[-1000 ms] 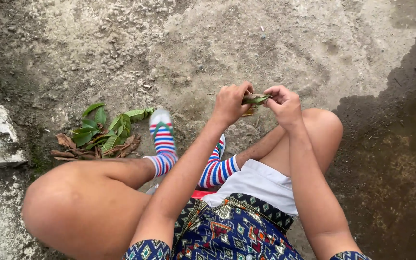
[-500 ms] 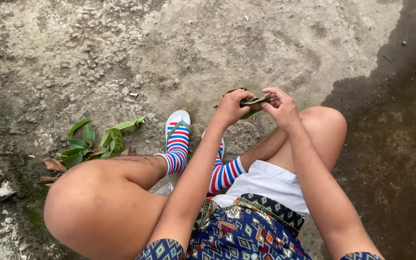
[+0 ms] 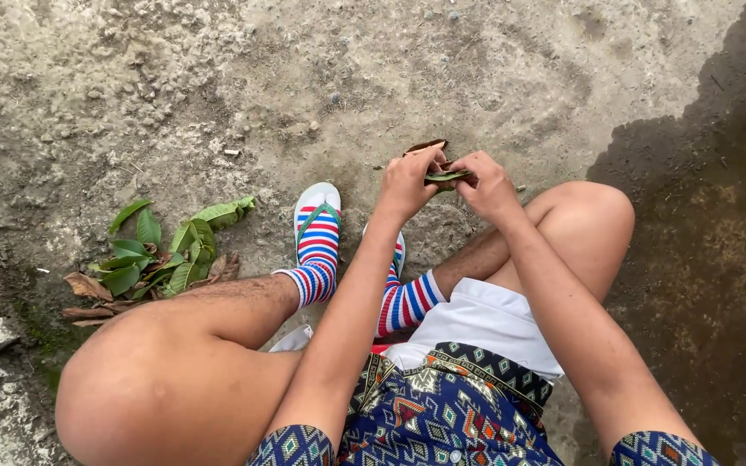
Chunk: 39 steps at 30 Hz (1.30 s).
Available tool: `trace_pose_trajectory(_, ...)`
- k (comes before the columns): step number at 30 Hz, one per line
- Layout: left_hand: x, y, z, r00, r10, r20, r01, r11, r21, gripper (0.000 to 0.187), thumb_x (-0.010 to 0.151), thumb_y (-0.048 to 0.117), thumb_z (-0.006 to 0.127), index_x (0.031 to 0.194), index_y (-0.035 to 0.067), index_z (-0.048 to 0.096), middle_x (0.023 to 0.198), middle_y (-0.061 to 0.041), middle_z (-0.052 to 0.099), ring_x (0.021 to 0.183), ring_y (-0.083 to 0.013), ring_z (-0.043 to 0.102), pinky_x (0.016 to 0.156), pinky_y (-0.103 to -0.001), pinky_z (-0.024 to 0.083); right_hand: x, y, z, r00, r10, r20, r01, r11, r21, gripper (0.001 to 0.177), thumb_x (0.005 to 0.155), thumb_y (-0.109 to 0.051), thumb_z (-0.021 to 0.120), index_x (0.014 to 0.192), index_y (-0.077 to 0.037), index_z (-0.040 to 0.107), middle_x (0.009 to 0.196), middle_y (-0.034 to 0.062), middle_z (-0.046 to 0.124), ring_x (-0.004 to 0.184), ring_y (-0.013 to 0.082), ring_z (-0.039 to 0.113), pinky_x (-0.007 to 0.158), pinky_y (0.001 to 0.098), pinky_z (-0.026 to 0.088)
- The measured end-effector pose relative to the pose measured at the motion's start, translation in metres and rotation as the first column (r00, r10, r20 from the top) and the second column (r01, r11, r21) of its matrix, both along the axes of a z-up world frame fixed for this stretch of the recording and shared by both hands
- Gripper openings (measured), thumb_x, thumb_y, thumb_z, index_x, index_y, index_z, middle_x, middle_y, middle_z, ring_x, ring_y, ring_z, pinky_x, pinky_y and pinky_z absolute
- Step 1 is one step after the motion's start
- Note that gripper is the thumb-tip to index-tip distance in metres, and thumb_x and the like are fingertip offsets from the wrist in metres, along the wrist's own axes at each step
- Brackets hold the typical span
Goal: A person sits on a small stool outdoors and manually tears green leaves into smaller pieces, stripping them from their stems.
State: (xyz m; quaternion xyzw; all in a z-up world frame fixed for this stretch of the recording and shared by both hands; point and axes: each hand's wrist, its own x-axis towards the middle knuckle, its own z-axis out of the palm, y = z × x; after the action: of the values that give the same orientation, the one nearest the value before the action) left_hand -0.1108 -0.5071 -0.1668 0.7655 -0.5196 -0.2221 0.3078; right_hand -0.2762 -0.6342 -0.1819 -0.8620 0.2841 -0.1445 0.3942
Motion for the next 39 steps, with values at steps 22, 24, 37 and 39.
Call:
trace_pose_trajectory(22,0.017,0.033,-0.047,0.955,0.297,-0.013,-0.297,0.954,-0.034,0.04,0.099,0.029,0.065,0.138,0.022,0.059,0.132,-0.005,0.061,0.133,-0.0297,0.053,0.11,-0.05,0.046,0.008,-0.024,-0.035,0.958,-0.186,-0.218,0.195,0.98,0.023,0.021,0.085,-0.007,0.07,0.101,-0.019,0.075,0.108,0.0114,0.062,0.102,0.0387,0.067,0.088,0.0456,0.058)
trace_pose_trajectory(24,0.016,0.037,-0.057,0.958,0.287,-0.005,-0.286,0.956,-0.063,0.039,0.097,0.026,0.064,0.136,0.022,0.059,0.128,-0.004,0.062,0.13,-0.0294,0.055,0.11,-0.049,0.045,0.013,-0.026,-0.04,0.959,-0.172,-0.226,0.184,0.982,0.032,0.025,0.083,-0.004,0.066,0.099,-0.019,0.077,0.107,0.0146,0.062,0.098,0.0411,0.067,0.089,0.047,0.056)
trace_pose_trajectory(37,0.008,0.037,-0.092,0.98,0.191,-0.061,-0.18,0.972,0.151,0.04,0.098,0.026,0.057,0.137,0.031,0.06,0.133,0.003,0.061,0.132,-0.0247,0.054,0.107,-0.048,0.048,0.027,-0.041,-0.111,0.934,-0.192,-0.302,0.227,0.97,0.086,0.03,0.083,-0.013,0.067,0.106,-0.03,0.077,0.112,0.0084,0.062,0.097,0.0324,0.069,0.092,0.0449,0.055)
trace_pose_trajectory(39,0.006,0.035,-0.092,0.98,0.189,-0.067,-0.177,0.972,0.155,0.039,0.097,0.027,0.057,0.136,0.031,0.061,0.132,0.001,0.062,0.132,-0.0259,0.055,0.107,-0.048,0.049,0.026,-0.04,-0.116,0.942,-0.187,-0.277,0.22,0.971,0.094,0.031,0.084,-0.011,0.067,0.11,-0.025,0.076,0.112,0.0124,0.062,0.099,0.0372,0.068,0.091,0.0462,0.055)
